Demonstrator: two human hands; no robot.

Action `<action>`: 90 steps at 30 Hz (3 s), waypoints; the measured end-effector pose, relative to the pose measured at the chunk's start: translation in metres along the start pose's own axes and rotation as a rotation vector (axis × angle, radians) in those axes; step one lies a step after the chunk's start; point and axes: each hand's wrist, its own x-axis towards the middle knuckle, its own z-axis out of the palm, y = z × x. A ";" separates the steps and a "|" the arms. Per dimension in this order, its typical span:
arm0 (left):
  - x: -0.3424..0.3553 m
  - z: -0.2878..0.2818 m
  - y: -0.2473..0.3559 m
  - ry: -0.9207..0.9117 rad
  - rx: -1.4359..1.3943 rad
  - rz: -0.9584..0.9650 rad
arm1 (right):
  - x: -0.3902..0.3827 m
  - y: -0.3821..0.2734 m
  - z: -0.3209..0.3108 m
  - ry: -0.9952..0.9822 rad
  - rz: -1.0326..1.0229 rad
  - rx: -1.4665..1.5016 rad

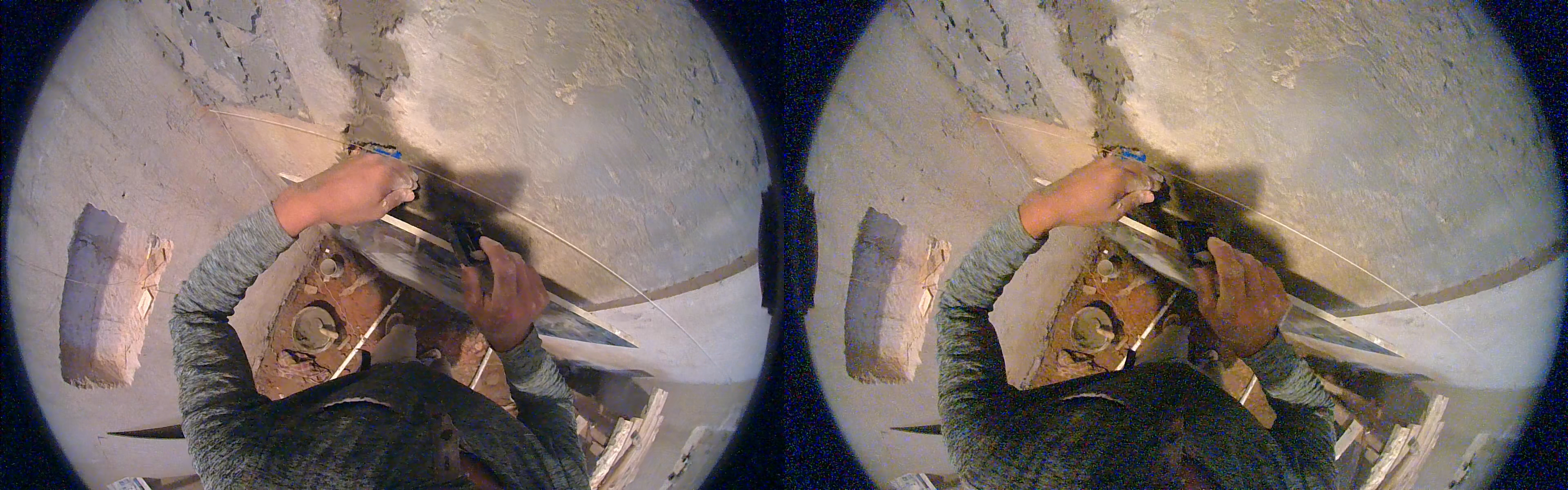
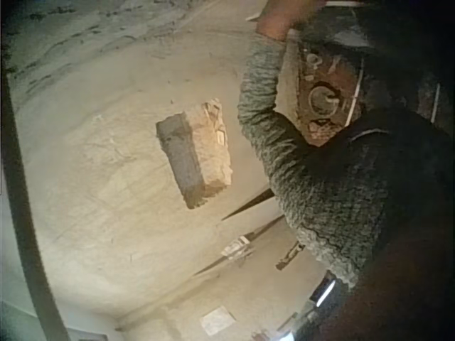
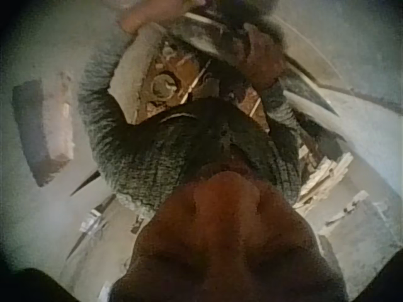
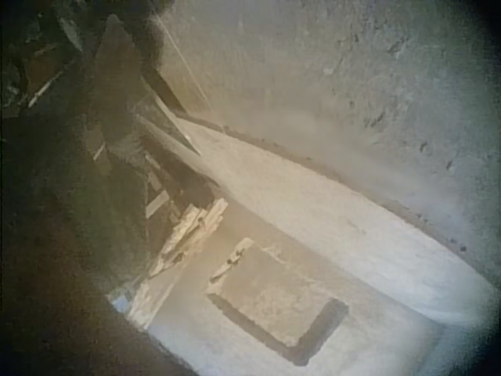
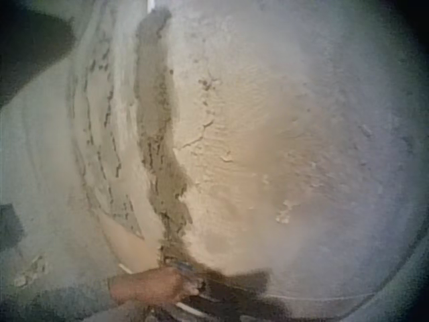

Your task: The person mounts a large blue marble-patterned tile onto a wall using a rubber mallet to tap it into place and then holds a electrical socket housing up to the hole in the tile.

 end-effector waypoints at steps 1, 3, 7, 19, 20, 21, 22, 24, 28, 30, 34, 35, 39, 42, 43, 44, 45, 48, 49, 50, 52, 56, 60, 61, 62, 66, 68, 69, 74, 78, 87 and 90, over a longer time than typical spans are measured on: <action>0.000 0.001 -0.001 0.023 0.004 0.034 | 0.000 0.001 0.001 0.000 0.002 0.000; 0.002 0.003 -0.004 0.065 0.012 0.105 | -0.001 0.003 0.003 0.003 0.003 -0.006; 0.002 0.000 0.003 0.046 0.116 0.050 | 0.000 0.007 0.002 -0.013 -0.008 -0.026; -0.002 0.001 0.008 0.057 0.133 -0.012 | -0.001 0.001 0.001 -0.009 0.009 -0.028; -0.003 -0.001 0.009 0.041 0.137 -0.047 | -0.001 -0.002 0.001 -0.018 0.013 -0.034; -0.004 -0.002 0.010 0.027 0.142 -0.082 | -0.001 -0.003 0.001 -0.031 0.024 -0.034; -0.004 -0.003 0.006 0.042 0.109 -0.061 | -0.002 -0.004 0.002 -0.044 0.036 -0.034; -0.006 0.000 -0.003 0.068 0.050 -0.015 | -0.001 -0.007 0.005 -0.034 0.038 -0.009; 0.008 0.003 0.001 0.223 0.029 0.124 | -0.002 0.003 0.002 -0.003 0.037 -0.044; -0.004 0.006 -0.004 0.182 -0.077 0.082 | 0.001 0.009 0.006 -0.250 0.090 0.087; -0.001 0.015 0.015 0.209 -0.176 -0.173 | -0.015 0.020 0.038 0.059 0.086 0.125; -0.007 0.009 0.020 0.216 -0.041 -0.036 | -0.012 0.020 0.033 -0.096 0.120 0.144; -0.055 0.001 -0.007 0.412 -0.089 -0.151 | -0.001 0.004 0.029 0.151 0.012 -0.046; -0.053 0.007 -0.037 0.550 0.234 -0.005 | -0.004 0.014 0.020 0.201 -0.002 -0.131; -0.054 0.006 -0.024 0.593 0.385 0.020 | -0.005 0.016 0.018 0.203 -0.019 -0.131; -0.052 0.010 -0.009 0.738 0.259 -0.018 | -0.008 0.019 0.015 0.209 -0.030 -0.138; -0.048 0.010 0.020 0.880 0.135 -0.061 | -0.007 0.019 0.014 0.219 -0.044 -0.140; -0.058 0.015 0.000 1.078 -0.101 -0.368 | -0.007 0.022 0.018 0.180 -0.028 -0.118; -0.064 0.015 -0.009 1.083 -0.068 -0.449 | -0.006 0.023 0.023 0.151 -0.020 -0.095; -0.072 0.016 -0.019 1.088 -0.032 -0.536 | -0.006 0.026 0.028 0.131 0.014 -0.092; -0.104 0.037 -0.116 1.080 -0.119 -0.393 | 0.005 0.020 0.039 0.093 0.021 0.008; -0.112 0.054 -0.124 1.063 -0.302 -0.476 | 0.001 0.019 0.024 0.066 0.151 0.241; -0.085 0.058 -0.119 1.089 -0.352 -0.541 | 0.003 0.023 0.015 0.122 0.049 -0.061; -0.088 0.058 -0.118 1.107 -0.378 -0.522 | 0.012 0.024 0.011 0.074 0.012 -0.065; -0.096 0.066 -0.125 1.108 -0.388 -0.570 | 0.014 0.023 0.015 0.060 0.018 -0.065; -0.125 0.122 -0.157 0.988 -0.451 -0.680 | 0.014 0.025 0.016 -0.021 0.079 -0.072; -0.141 0.165 -0.175 0.868 -0.566 -0.705 | 0.013 0.025 0.020 -0.060 0.112 -0.085; -0.144 0.188 -0.179 0.815 -0.661 -0.712 | 0.015 0.026 0.018 -0.064 0.115 -0.101; -0.199 0.336 -0.216 -0.032 -0.492 -0.654 | 0.015 0.029 0.011 -0.042 0.066 -0.187; -0.207 0.393 -0.209 -0.455 -0.662 -0.664 | 0.006 0.040 0.038 0.240 -0.155 -0.145; -0.120 0.388 -0.235 -0.637 -0.572 -0.654 | -0.002 0.043 0.033 0.353 -0.131 -0.045; -0.089 0.386 -0.238 -0.628 -0.562 -0.622 | 0.001 0.036 0.040 0.353 -0.099 -0.095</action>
